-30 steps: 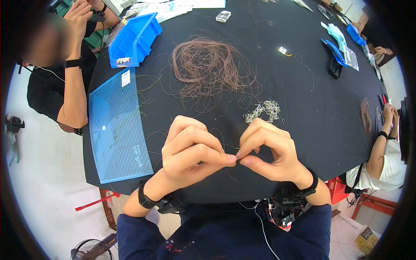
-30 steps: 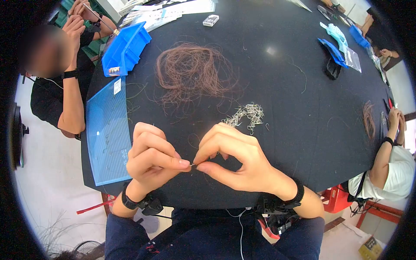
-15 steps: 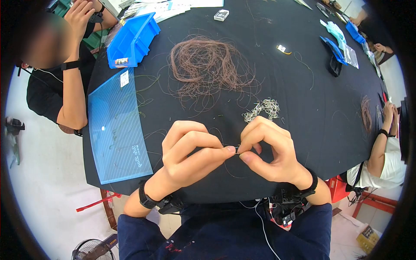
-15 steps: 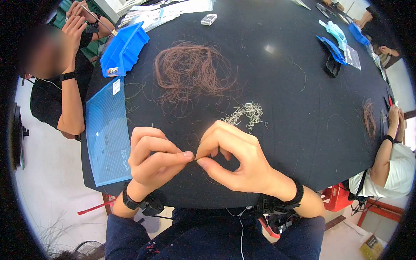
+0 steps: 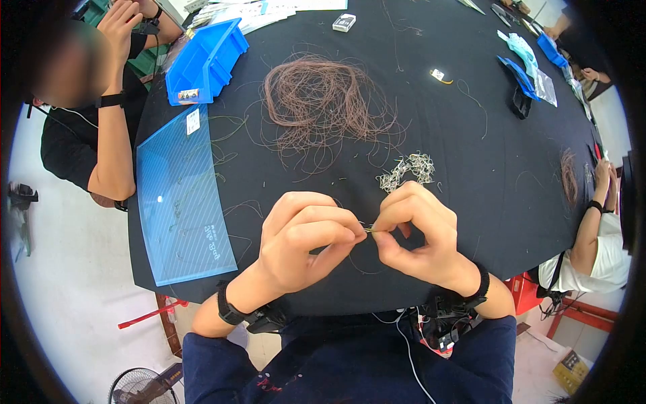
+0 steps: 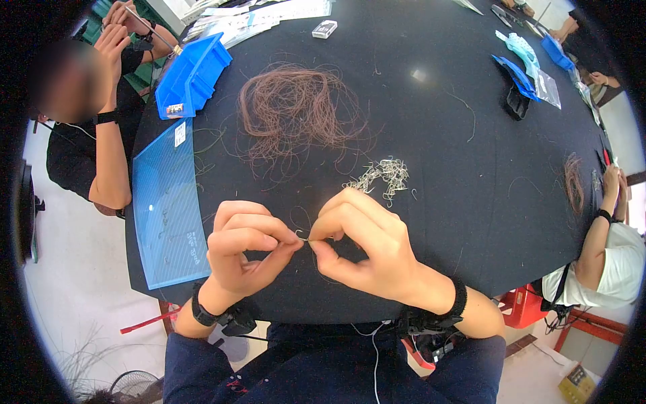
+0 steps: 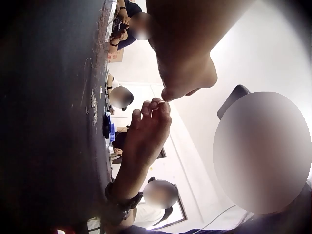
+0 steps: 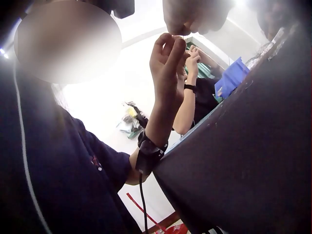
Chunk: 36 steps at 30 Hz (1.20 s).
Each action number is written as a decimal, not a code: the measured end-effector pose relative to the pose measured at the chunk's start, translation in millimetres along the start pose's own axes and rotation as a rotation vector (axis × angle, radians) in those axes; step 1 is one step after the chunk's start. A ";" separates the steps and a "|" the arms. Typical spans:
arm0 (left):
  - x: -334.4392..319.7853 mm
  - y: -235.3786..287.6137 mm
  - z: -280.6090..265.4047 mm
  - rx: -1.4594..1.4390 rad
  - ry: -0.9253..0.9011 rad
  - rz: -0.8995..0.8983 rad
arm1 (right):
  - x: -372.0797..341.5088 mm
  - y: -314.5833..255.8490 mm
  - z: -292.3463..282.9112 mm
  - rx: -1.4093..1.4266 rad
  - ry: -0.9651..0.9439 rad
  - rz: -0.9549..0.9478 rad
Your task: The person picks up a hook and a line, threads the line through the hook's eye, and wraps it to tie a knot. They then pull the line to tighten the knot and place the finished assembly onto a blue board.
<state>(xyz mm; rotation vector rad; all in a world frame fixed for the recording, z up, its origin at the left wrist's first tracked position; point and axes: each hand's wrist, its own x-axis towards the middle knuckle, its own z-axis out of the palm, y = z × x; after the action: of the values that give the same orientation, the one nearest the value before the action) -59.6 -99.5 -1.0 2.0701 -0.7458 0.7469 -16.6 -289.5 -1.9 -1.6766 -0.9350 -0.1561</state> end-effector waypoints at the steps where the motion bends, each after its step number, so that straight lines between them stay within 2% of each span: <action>1: -0.2 0.1 0.3 -0.011 -0.002 -0.005 | 0.1 0.0 0.5 -0.010 0.005 -0.012; 9: -1.6 0.1 2.2 -0.047 -0.015 -0.003 | -3.0 2.7 3.2 -0.076 0.028 -0.080; 24: -4.0 0.9 3.0 0.070 -0.028 0.077 | -2.4 4.9 5.2 -0.160 0.045 -0.166; 27: -4.4 1.3 1.4 0.101 -0.051 0.104 | -2.7 5.9 5.6 -0.176 0.048 -0.180; 30: -2.0 -2.5 5.6 0.108 0.034 0.206 | -2.6 6.9 6.1 -0.186 0.053 -0.200; 36: -2.9 -2.9 6.3 0.187 0.032 0.233 | -2.2 7.7 7.6 -0.199 0.062 -0.218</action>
<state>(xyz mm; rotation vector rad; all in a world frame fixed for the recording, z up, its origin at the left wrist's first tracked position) -57.9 -102.6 -7.8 2.1540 -0.9410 1.0099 -15.8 -284.3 -11.6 -1.7363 -1.0830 -0.4578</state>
